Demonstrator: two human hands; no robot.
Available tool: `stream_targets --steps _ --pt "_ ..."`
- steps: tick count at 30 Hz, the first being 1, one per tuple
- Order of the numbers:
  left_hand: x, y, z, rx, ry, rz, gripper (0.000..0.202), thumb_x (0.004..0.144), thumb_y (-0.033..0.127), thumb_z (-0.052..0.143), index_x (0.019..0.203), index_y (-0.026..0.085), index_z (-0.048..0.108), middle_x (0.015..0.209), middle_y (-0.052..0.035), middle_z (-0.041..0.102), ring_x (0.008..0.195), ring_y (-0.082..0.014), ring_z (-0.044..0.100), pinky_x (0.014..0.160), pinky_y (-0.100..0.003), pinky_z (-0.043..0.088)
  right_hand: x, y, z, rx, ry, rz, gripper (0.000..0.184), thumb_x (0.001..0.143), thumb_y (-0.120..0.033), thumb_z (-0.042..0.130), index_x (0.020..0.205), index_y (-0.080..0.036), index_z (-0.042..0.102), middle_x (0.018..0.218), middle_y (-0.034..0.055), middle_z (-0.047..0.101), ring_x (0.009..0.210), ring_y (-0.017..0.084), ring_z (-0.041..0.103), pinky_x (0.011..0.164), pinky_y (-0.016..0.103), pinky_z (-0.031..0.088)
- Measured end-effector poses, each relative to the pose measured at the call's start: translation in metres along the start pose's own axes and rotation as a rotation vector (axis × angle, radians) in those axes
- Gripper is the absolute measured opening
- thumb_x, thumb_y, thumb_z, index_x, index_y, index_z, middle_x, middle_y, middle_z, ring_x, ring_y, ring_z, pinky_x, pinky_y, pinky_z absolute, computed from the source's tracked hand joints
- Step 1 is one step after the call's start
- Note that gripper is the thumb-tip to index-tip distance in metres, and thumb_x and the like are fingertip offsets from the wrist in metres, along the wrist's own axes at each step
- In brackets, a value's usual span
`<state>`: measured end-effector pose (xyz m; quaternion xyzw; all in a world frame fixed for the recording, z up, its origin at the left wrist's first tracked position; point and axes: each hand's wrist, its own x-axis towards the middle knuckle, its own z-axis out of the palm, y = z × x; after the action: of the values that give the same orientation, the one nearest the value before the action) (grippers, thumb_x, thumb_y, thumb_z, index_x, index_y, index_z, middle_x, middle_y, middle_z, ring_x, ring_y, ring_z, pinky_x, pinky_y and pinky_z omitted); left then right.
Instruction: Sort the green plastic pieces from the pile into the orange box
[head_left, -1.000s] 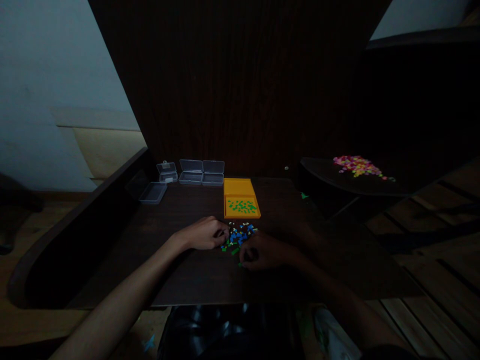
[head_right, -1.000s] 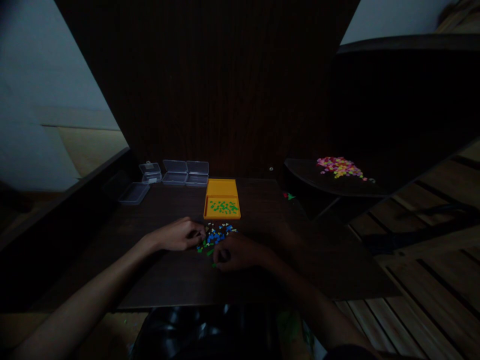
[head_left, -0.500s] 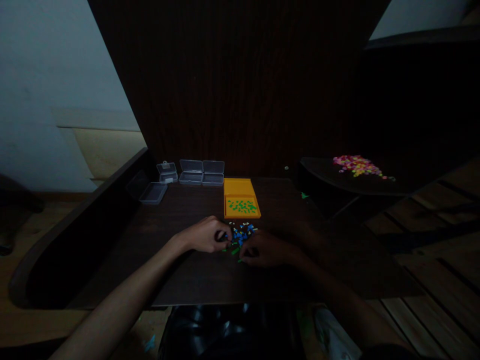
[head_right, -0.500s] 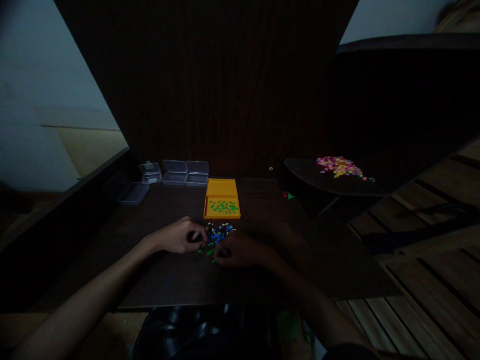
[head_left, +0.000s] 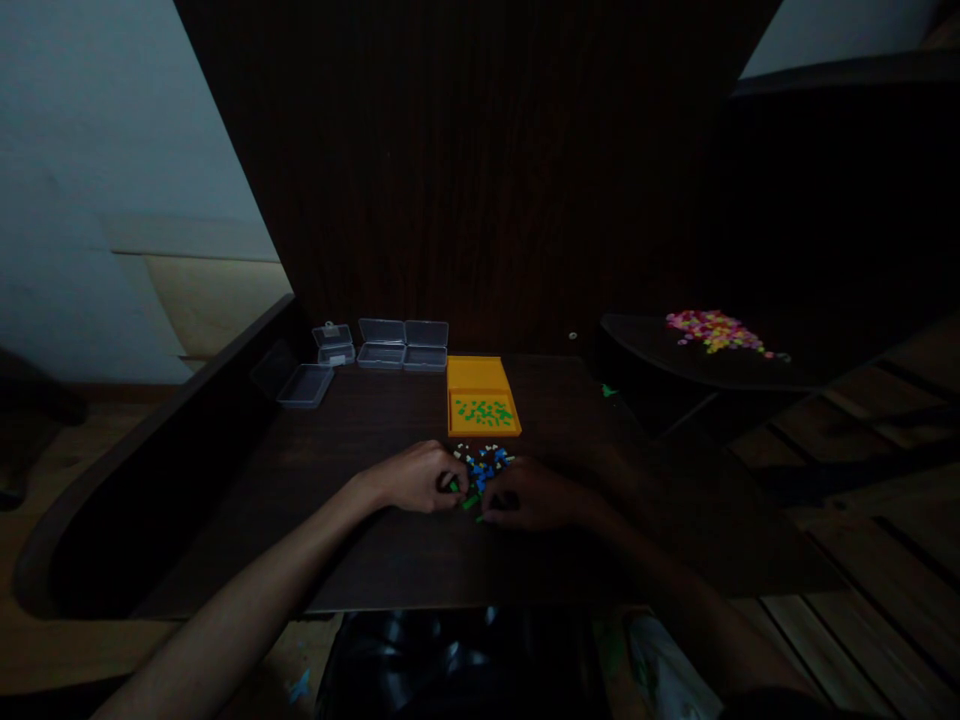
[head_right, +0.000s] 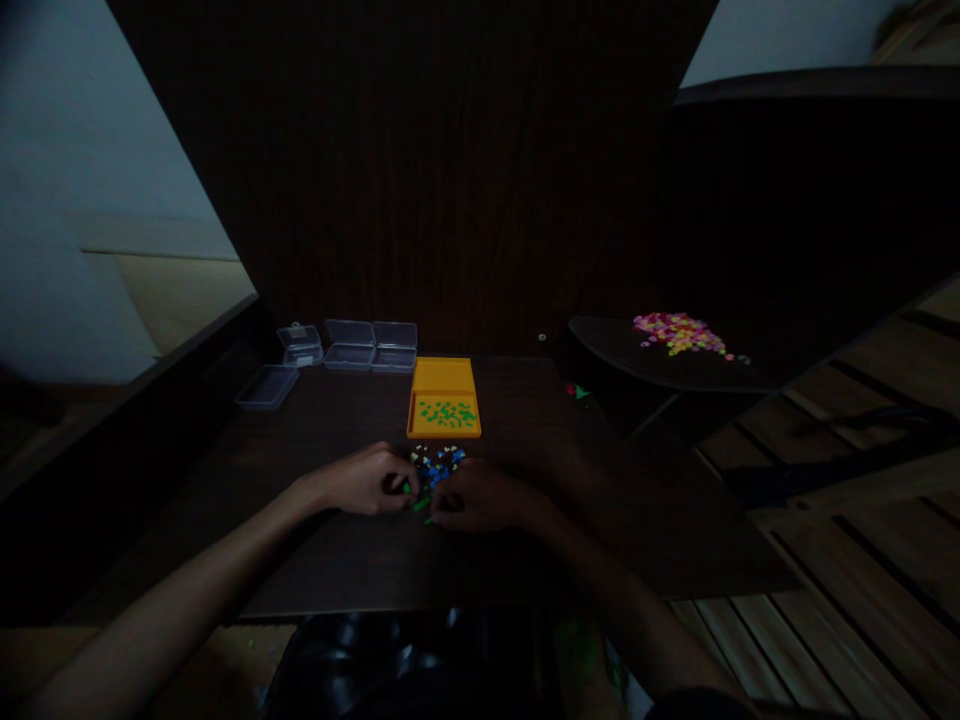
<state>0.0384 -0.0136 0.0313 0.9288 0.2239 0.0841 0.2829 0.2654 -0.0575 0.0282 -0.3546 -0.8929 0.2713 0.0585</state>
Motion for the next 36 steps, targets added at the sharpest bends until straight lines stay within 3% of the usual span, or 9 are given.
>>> stream_targets --steps 3,10,22,28,36 --pt "-0.0009 0.0015 -0.0014 -0.014 0.013 0.000 0.018 0.073 0.013 0.065 0.088 0.018 0.073 0.057 0.0050 0.055 0.050 -0.0077 0.051 0.051 -0.017 0.035 -0.0010 0.0014 -0.0006 0.007 -0.021 -0.008 0.015 0.086 -0.029 0.062 0.089 -0.019 0.073 0.076 0.0011 0.071 0.068 0.013 0.060 0.068 0.024 0.041" --pt "-0.0005 0.0046 -0.0017 -0.025 0.022 0.009 0.018 0.074 0.015 0.066 0.090 0.016 0.071 0.056 0.0053 0.054 0.051 -0.0075 0.050 0.052 -0.017 0.035 -0.0041 0.0007 -0.0056 0.056 -0.120 -0.001 0.011 0.086 -0.024 0.065 0.090 -0.016 0.070 0.075 0.0006 0.067 0.065 0.011 0.056 0.061 0.021 0.036" --pt "0.0030 0.0078 0.0045 -0.028 -0.013 -0.004 0.011 0.080 0.025 0.067 0.088 0.019 0.071 0.061 0.0035 0.060 0.054 -0.0088 0.054 0.054 -0.018 0.036 -0.0026 0.0064 -0.0031 -0.058 -0.007 0.082 0.020 0.085 -0.039 0.067 0.085 -0.020 0.068 0.074 -0.0004 0.066 0.071 0.014 0.056 0.068 0.025 0.034" --pt "0.0016 0.0068 0.0017 0.000 0.013 -0.027 0.013 0.082 0.026 0.065 0.090 0.018 0.070 0.061 0.0036 0.059 0.053 -0.0087 0.053 0.053 -0.019 0.033 -0.0032 0.0018 -0.0070 -0.059 0.097 0.065 0.017 0.090 -0.032 0.059 0.096 -0.020 0.069 0.081 0.0004 0.070 0.071 0.014 0.061 0.071 0.025 0.037" --pt "0.0025 0.0019 0.0047 0.082 0.027 -0.015 0.014 0.082 0.016 0.059 0.087 0.019 0.072 0.063 0.0015 0.063 0.056 -0.0098 0.057 0.054 -0.019 0.034 -0.0031 0.0050 -0.0023 -0.110 0.055 0.039 0.019 0.089 -0.027 0.058 0.104 -0.023 0.070 0.095 0.0029 0.075 0.086 0.019 0.067 0.079 0.028 0.041"
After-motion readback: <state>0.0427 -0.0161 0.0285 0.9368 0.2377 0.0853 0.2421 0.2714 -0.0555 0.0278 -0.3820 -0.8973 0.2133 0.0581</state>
